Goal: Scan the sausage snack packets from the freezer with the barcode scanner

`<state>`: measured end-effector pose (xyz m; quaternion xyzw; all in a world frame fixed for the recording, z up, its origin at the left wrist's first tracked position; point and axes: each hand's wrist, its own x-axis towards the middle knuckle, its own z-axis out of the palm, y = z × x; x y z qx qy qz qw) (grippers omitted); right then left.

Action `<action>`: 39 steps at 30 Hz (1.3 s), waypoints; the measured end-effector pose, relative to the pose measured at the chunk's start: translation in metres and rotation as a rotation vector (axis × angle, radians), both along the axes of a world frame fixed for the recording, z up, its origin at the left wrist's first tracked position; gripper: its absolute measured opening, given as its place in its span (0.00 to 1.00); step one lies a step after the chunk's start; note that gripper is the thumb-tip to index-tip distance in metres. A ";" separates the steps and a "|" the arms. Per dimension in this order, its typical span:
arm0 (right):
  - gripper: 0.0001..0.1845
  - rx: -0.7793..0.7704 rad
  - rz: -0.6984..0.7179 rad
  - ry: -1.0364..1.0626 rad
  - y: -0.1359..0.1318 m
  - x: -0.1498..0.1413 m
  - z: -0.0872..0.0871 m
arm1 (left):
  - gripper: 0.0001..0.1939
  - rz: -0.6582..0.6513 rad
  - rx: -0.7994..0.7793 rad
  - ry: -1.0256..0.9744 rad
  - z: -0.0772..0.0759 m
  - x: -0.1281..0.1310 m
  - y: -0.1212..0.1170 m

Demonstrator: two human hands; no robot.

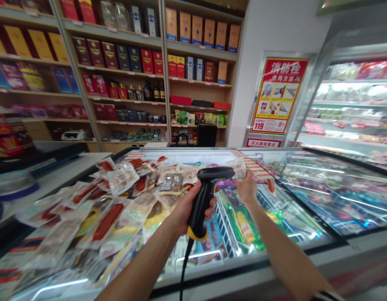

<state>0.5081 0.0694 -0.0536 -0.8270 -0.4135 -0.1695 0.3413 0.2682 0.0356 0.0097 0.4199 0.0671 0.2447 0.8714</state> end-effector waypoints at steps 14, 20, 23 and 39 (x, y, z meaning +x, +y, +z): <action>0.21 -0.079 0.013 -0.009 0.000 -0.001 0.000 | 0.20 0.088 0.022 -0.048 0.005 -0.007 0.006; 0.23 -0.182 -0.096 0.087 -0.007 0.030 0.001 | 0.19 0.182 0.076 0.018 0.010 -0.024 0.027; 0.22 -0.211 -0.175 0.125 -0.014 0.050 0.003 | 0.19 0.236 0.072 0.048 0.012 -0.031 0.032; 0.21 -0.328 0.337 0.075 0.054 -0.055 0.019 | 0.19 0.175 0.082 0.055 0.012 -0.033 0.033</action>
